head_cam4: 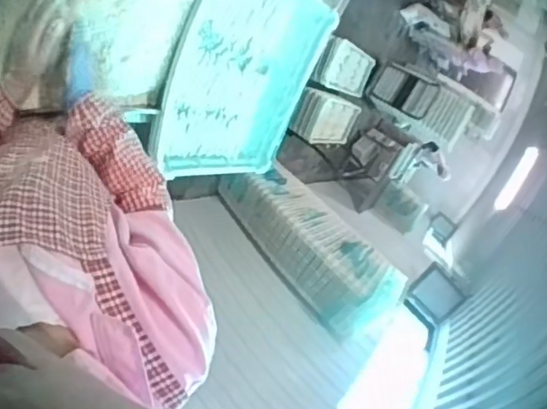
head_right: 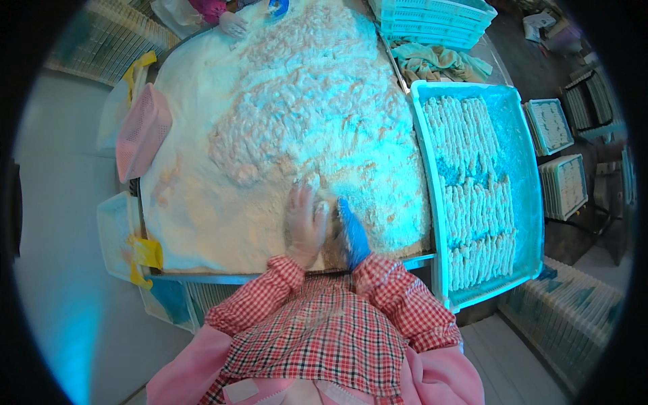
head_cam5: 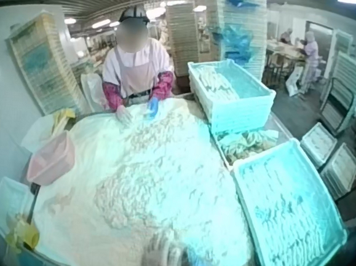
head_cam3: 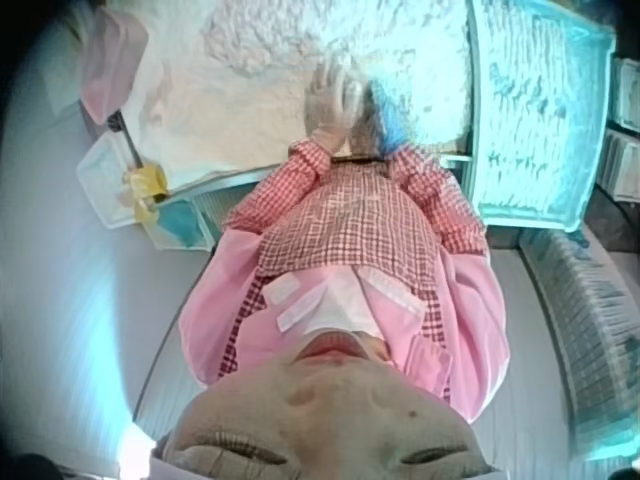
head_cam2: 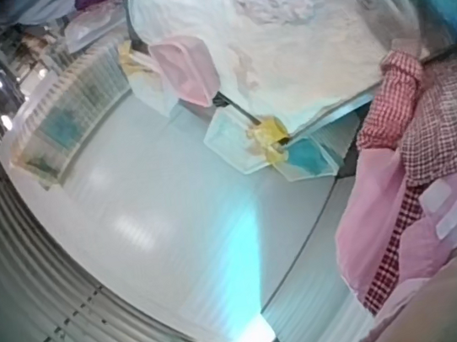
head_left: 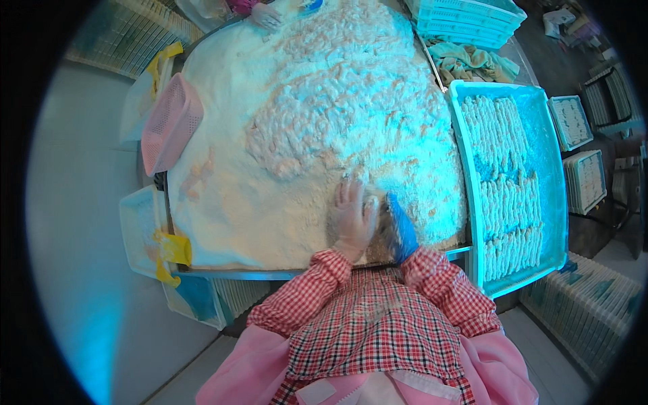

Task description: The person repeatedly takes small portions of dough from a large pile on a table, rolls them into elongated shapes by hand, and places them in rows into a blue tray. The person then stacks the filled tray onto a stack of other trays.

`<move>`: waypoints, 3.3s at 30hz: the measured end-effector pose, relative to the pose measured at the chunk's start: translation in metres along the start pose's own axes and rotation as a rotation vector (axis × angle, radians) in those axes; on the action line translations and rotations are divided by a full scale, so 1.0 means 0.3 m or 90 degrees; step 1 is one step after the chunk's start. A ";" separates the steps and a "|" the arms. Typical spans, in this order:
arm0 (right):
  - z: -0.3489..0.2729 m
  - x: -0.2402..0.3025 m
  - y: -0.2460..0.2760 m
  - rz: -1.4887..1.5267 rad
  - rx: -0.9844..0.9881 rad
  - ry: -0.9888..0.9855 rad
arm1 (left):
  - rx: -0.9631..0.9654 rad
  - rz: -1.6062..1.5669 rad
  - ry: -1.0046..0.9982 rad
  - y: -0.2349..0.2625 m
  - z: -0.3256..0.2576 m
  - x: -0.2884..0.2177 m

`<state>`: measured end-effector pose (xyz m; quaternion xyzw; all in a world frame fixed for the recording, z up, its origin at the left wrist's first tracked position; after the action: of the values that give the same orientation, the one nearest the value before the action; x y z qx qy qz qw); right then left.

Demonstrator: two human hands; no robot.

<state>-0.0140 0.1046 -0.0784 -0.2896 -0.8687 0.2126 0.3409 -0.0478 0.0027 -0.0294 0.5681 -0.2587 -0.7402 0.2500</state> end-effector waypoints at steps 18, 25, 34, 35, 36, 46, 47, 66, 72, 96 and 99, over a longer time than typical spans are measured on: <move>-0.049 0.213 0.246 0.115 0.111 0.001 | 0.057 -0.186 -0.133 -0.205 0.288 -0.033; -0.313 0.928 0.899 -0.451 -0.453 0.287 | 0.063 0.366 -0.253 0.135 0.673 0.175; -0.238 1.138 1.355 -0.627 -0.447 0.234 | 0.184 0.280 -0.145 0.151 0.653 0.261; -0.262 1.124 1.412 -0.674 -0.467 0.232 | 0.168 0.250 -0.195 0.140 0.631 0.129; -0.276 1.110 1.470 -0.748 -0.504 0.250 | 0.146 0.230 -0.242 0.164 0.607 0.049; -0.078 0.646 0.371 -0.881 -0.180 0.551 | 0.122 0.051 0.120 0.171 0.078 0.238; 0.000 0.547 0.322 -0.780 -0.083 0.509 | 0.140 0.025 0.213 0.129 0.081 0.203; 0.045 0.081 0.012 -1.115 -0.004 0.319 | 0.152 0.159 0.052 0.194 -0.009 0.179; 0.186 -0.118 0.074 -0.199 -0.023 0.012 | 0.109 0.049 0.005 0.081 -0.102 0.002; -0.154 0.299 0.313 -0.274 -0.013 0.358 | 0.046 -0.209 -0.031 -0.160 0.332 0.040; -0.296 0.555 0.519 -0.293 -0.207 0.272 | 0.030 -0.112 -0.053 -0.036 0.533 0.200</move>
<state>0.0055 0.3433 -0.0284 -0.1746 -0.8429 -0.0759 0.5033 -0.2176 -0.0133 -0.0441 0.5630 -0.2352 -0.7760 0.1597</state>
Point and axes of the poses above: each hand's wrist, its own z-axis towards the middle knuckle, its own y-axis out of the back of the hand, x = y × z, the point moved 4 cm from there along z, towards the middle knuckle, and after that the axes turned 11 degrees about -z, right-handed, at the moved point
